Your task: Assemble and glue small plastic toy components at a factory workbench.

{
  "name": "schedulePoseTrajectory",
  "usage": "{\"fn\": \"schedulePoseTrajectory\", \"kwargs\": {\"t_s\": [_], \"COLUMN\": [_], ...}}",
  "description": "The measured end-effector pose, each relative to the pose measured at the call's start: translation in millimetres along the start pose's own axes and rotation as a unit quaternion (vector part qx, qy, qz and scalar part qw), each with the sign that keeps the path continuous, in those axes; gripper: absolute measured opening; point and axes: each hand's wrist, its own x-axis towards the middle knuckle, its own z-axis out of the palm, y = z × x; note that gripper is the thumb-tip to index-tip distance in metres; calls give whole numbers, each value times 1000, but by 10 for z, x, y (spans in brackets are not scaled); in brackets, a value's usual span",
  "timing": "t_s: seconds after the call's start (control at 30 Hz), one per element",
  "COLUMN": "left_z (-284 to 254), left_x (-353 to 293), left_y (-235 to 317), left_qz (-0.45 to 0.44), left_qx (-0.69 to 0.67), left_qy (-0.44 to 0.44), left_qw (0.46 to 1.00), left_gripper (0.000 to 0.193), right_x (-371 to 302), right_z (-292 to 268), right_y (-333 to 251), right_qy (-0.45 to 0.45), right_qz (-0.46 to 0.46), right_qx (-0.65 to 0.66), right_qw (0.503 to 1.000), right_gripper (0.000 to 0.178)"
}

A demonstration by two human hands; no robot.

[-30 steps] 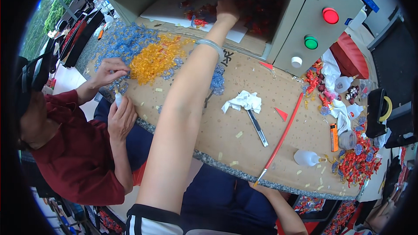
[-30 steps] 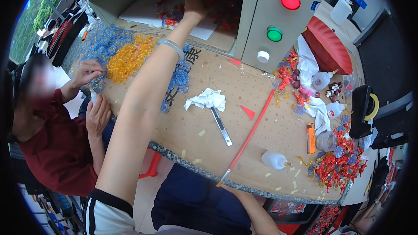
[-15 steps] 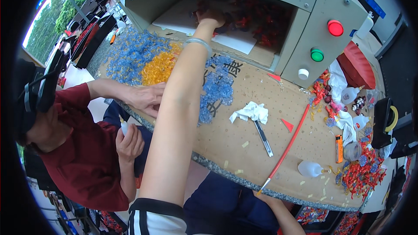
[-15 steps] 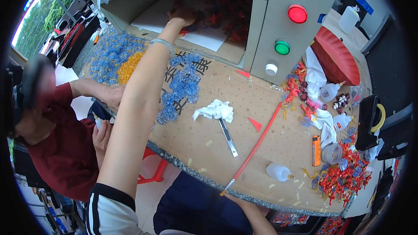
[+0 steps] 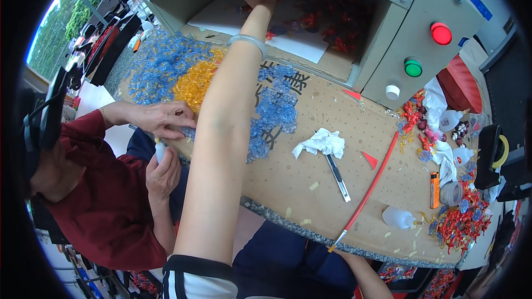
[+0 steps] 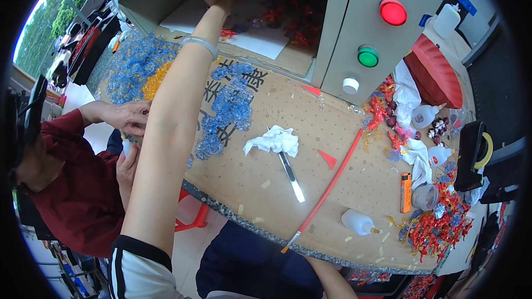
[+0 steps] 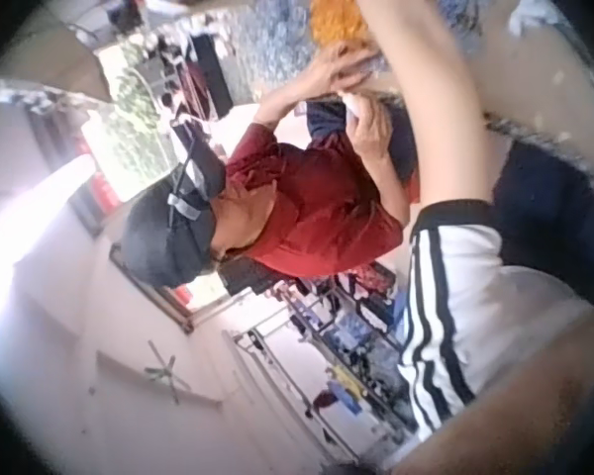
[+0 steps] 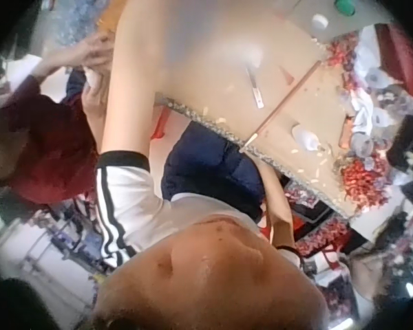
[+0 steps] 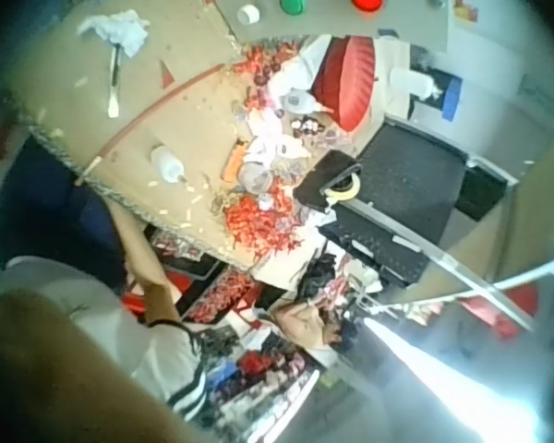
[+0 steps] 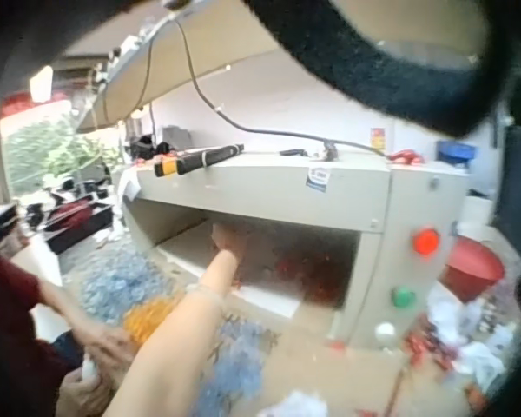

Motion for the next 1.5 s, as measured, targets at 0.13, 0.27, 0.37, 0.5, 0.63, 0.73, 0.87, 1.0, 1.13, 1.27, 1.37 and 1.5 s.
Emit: {"fn": "schedulePoseTrajectory", "kwargs": {"t_s": [0.13, 0.27, 0.37, 0.5, 0.63, 0.73, 0.87, 1.0, 1.13, 1.27, 1.37, 1.5], "left_z": [-9, 84, 109, -102, -40, -398, -1317, -2125, -2473, -2491, -2346, -2215], "left_x": [-223, -319, -582, -645, -1187, -1814, -3302, -4543, -5061, -5048, -5175, -5311], "left_y": [226, 213, 330, 411, 632, 733, 1006, 955, 842, 984, 834, 709], "left_qz": [55, -10, -101, -157, -212, -208, -115, -173, -147, -49, -96, -226], "left_qx": [114, -72, -248, -334, -311, -386, -428, -212, -110, -39, -164, -346], "left_qy": [-9, 14, -64, -116, 62, -55, -141, -350, -433, -419, -304, -344], "left_qw": [992, 997, 961, 922, 924, 897, 885, 896, 882, 906, 934, 843], "left_gripper": [21, 24, 28, 33, 18, 14, 11, 11, 17, 20, 46, 52], "right_x": [9, 115, 146, 153, 210, 132, -198, -727, -584, -538, -482, -412], "right_z": [109, 9, -63, -39, -174, -163, -604, -1036, -1264, -1094, -1071, -929], "right_y": [127, -98, -129, -147, -276, -383, -885, -1468, -1656, -1518, -1558, -1508], "right_qy": [19, 105, 133, 161, 215, 250, 273, 403, 238, 98, 129, 188], "right_qz": [-32, -217, -281, -297, -194, -87, -263, -205, -28, 12, 86, 36], "right_qx": [-56, -475, -676, -617, -277, 72, 146, 180, 397, 564, 675, 701], "right_qw": [998, 847, 668, 710, 916, 962, 914, 873, 886, 820, 721, 687], "right_gripper": [52, 44, 40, 35, 30, 16, 14, 16, 46, 37, 33, 39]}}
